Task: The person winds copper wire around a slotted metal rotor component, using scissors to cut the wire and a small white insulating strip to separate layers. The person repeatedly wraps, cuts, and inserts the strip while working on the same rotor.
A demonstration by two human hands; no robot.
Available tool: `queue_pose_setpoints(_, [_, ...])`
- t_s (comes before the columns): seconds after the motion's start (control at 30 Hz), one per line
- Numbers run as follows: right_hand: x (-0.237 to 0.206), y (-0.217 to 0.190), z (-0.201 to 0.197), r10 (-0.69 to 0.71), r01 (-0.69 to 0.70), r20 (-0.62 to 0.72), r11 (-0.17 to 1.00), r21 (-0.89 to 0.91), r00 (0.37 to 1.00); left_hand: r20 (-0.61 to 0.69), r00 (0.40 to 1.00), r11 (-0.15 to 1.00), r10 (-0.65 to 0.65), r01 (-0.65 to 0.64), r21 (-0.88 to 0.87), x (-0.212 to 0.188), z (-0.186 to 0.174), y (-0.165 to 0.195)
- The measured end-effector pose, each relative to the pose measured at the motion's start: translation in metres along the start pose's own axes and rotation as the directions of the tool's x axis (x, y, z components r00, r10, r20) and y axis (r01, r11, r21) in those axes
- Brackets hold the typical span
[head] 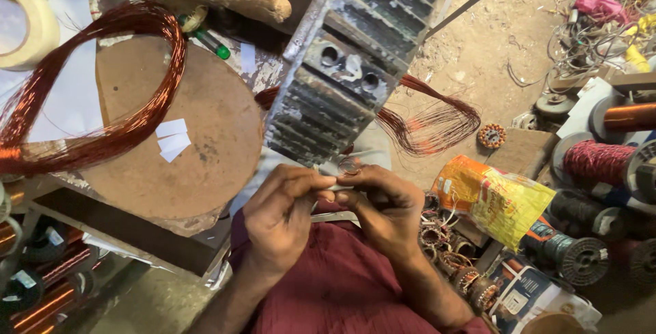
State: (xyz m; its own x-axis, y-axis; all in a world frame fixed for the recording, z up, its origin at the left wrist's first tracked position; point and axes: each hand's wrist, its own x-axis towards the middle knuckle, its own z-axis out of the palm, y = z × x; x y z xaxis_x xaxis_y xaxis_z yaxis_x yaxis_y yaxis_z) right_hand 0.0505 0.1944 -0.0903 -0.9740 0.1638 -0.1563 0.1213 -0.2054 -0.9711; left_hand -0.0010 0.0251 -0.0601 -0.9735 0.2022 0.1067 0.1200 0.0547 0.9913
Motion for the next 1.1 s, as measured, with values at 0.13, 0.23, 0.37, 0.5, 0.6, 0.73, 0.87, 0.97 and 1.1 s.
queue_pose_setpoints(0.13, [0.006,-0.006,0.004,-0.277,0.278,0.038,0.928,-0.248,0.96,-0.052,0.981,0.962,0.184,-0.17,0.214,0.005,0.008,0.003])
queue_pose_setpoints(0.23, [0.01,-0.014,0.0,-0.25,0.247,0.018,0.936,-0.252,0.968,-0.026,0.996,0.993,0.085,-0.082,0.08,0.009,0.007,0.006])
queue_pose_setpoints(0.37, [0.02,-0.021,-0.006,-0.182,0.186,0.059,0.979,-0.081,0.982,0.031,0.998,0.999,0.052,-0.052,-0.011,0.007,0.006,0.003])
queue_pose_setpoints(0.5, [0.022,-0.028,-0.003,-0.212,0.221,0.064,0.956,-0.193,0.975,-0.005,0.993,0.987,0.116,-0.114,0.116,0.003,0.011,-0.004])
queue_pose_setpoints(0.6, [0.026,-0.038,-0.003,-0.263,0.288,0.122,0.909,-0.301,0.957,-0.023,0.988,0.981,0.151,-0.147,0.13,0.007,0.01,-0.004])
queue_pose_setpoints(0.73, [0.046,-0.054,-0.018,-0.499,0.509,0.114,0.814,-0.28,0.859,-0.185,0.886,0.901,0.426,-0.395,0.181,0.036,-0.001,-0.001])
queue_pose_setpoints(0.87, [0.076,-0.059,-0.029,-0.575,0.54,-0.02,0.779,-0.32,0.818,-0.278,0.828,0.838,0.487,-0.532,-0.118,0.078,0.0,-0.015])
queue_pose_setpoints(0.97, [0.085,-0.059,-0.021,-0.542,0.51,0.007,0.785,-0.352,0.84,-0.15,0.867,0.879,0.475,-0.475,0.038,0.087,0.002,-0.023])
queue_pose_setpoints(1.1, [0.09,-0.063,-0.008,-0.522,0.478,0.02,0.764,-0.433,0.853,-0.109,0.899,0.899,0.424,-0.403,0.17,0.084,0.006,-0.033])
